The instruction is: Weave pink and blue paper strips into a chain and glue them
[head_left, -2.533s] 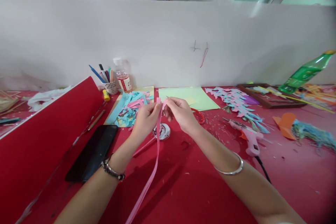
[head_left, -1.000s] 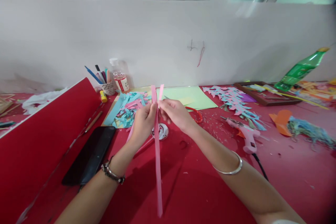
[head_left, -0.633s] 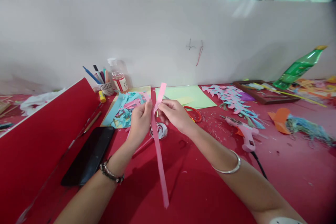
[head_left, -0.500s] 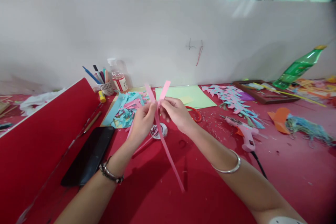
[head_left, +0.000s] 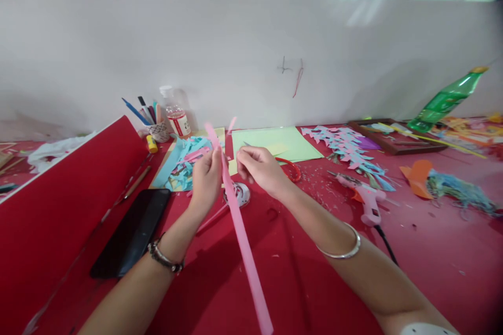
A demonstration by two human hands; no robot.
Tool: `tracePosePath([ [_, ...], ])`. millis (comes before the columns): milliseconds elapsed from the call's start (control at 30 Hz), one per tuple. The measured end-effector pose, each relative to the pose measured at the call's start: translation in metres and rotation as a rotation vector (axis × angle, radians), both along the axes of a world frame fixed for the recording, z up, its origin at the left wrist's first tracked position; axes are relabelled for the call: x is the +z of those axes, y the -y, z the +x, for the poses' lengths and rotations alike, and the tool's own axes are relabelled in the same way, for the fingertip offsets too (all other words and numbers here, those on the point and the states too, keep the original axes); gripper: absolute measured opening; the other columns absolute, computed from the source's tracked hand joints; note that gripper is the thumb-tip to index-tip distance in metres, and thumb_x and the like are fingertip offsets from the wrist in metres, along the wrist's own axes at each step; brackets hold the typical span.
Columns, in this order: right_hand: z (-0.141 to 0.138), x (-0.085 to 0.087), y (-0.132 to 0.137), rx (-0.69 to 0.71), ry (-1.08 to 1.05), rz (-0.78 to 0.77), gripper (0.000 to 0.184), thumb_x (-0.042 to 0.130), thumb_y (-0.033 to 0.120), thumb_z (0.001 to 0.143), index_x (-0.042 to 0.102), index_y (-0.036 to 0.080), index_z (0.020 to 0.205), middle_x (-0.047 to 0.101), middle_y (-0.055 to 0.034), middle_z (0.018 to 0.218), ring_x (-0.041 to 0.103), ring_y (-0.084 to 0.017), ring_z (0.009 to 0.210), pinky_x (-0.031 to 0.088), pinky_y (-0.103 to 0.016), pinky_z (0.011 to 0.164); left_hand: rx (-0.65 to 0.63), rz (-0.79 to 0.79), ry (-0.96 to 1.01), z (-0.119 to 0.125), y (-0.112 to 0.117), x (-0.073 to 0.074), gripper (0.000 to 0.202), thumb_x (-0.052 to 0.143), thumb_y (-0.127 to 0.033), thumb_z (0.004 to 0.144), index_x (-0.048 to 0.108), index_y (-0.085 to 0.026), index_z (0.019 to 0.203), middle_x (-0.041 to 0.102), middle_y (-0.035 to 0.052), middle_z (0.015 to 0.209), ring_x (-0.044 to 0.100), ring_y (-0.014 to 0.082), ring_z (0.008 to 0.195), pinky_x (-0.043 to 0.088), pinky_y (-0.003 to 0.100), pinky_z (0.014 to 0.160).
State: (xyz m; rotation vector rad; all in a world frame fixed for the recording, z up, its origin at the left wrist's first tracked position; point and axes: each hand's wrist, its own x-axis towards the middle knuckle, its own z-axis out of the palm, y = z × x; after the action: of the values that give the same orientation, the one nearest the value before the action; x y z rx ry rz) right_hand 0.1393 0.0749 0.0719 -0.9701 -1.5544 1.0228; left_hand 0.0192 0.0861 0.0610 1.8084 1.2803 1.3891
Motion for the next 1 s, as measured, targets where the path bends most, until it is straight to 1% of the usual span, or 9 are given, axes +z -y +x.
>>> tracePosePath([
  [133,-0.001,-0.0006,-0.0013,-0.048,-0.032,-0.023,0.031,0.039,0.03,0.08,0.04,0.018,0.052,0.038,0.0063,0.041,0.035,-0.005,0.036,0.028,-0.017,0.036,-0.085,0.078,-0.132,0.0009,0.0034,0.0001,0.032,0.035,-0.029,0.083,0.037,-0.018,0.053,0.035,-0.0047,0.047,0.033,0.0087,0.045,0.024,0.022,0.046],
  [200,-0.0009,-0.0008,-0.0017,-0.059,-0.002,-0.009,0.032,0.04,0.036,0.08,0.041,0.018,0.054,0.038,0.0061,0.042,0.036,-0.005,0.038,0.027,-0.018,0.037,-0.084,0.1,-0.169,0.002,0.0047,-0.001,0.031,0.036,-0.028,0.083,0.036,-0.017,0.053,0.034,-0.0048,0.048,0.032,0.0083,0.046,0.023,0.022,0.046],
  [267,-0.0002,-0.001,-0.0019,-0.075,0.039,0.014,0.032,0.04,0.034,0.081,0.041,0.017,0.053,0.038,0.0057,0.043,0.037,-0.005,0.039,0.028,-0.018,0.038,-0.061,0.111,-0.171,0.0029,0.005,-0.0017,0.031,0.037,-0.028,0.082,0.034,-0.017,0.053,0.033,-0.0052,0.048,0.031,0.008,0.046,0.022,0.022,0.046],
  [400,0.0011,-0.0016,-0.0023,-0.064,0.065,0.039,0.032,0.039,0.028,0.081,0.039,0.017,0.051,0.039,0.0056,0.042,0.037,-0.004,0.037,0.029,-0.017,0.039,-0.075,0.088,-0.087,0.0034,0.0043,-0.0008,0.03,0.037,-0.027,0.082,0.035,-0.017,0.053,0.032,-0.0055,0.048,0.031,0.0078,0.046,0.023,0.021,0.045],
  [600,0.0006,-0.0037,-0.0029,-0.061,-0.016,0.039,0.032,0.04,0.029,0.08,0.041,0.016,0.05,0.041,0.0053,0.042,0.037,-0.003,0.036,0.03,-0.016,0.038,-0.036,-0.022,0.093,0.003,0.0025,0.0024,0.032,0.037,-0.03,0.082,0.035,-0.018,0.052,0.031,-0.006,0.044,0.031,0.0076,0.041,0.025,0.02,0.041],
  [700,0.0008,-0.0042,-0.0037,-0.084,-0.085,0.047,0.03,0.041,0.03,0.081,0.044,0.016,0.054,0.042,0.0059,0.043,0.037,-0.003,0.035,0.029,-0.015,0.036,-0.157,-0.078,0.073,0.0031,0.0012,0.002,0.031,0.033,-0.032,0.083,0.041,-0.018,0.058,0.04,-0.0047,0.048,0.038,0.0082,0.043,0.03,0.02,0.042],
  [767,0.0011,-0.0037,-0.0041,-0.089,-0.136,0.033,0.028,0.041,0.031,0.08,0.046,0.016,0.056,0.041,0.0064,0.043,0.036,-0.003,0.034,0.029,-0.015,0.035,-0.211,-0.056,0.016,0.0032,0.0008,0.0007,0.028,0.034,-0.031,0.083,0.043,-0.017,0.061,0.043,-0.0043,0.052,0.04,0.0081,0.046,0.031,0.02,0.045],
  [900,0.0006,-0.0015,-0.0035,-0.067,-0.142,-0.04,0.03,0.044,0.035,0.079,0.044,0.017,0.055,0.042,0.0062,0.041,0.038,-0.003,0.032,0.03,-0.016,0.033,-0.126,0.087,-0.101,0.0026,0.0015,-0.0016,0.028,0.038,-0.028,0.082,0.037,-0.017,0.056,0.034,-0.0056,0.049,0.033,0.0075,0.045,0.025,0.02,0.044],
  [1000,-0.0008,-0.0008,-0.0017,-0.015,-0.078,-0.08,0.03,0.046,0.032,0.078,0.043,0.017,0.053,0.042,0.0063,0.04,0.039,-0.004,0.031,0.031,-0.016,0.033,-0.092,0.133,-0.123,0.0016,0.0029,-0.0006,0.03,0.037,-0.026,0.083,0.035,-0.017,0.054,0.033,-0.0054,0.048,0.033,0.0079,0.046,0.024,0.021,0.044],
])
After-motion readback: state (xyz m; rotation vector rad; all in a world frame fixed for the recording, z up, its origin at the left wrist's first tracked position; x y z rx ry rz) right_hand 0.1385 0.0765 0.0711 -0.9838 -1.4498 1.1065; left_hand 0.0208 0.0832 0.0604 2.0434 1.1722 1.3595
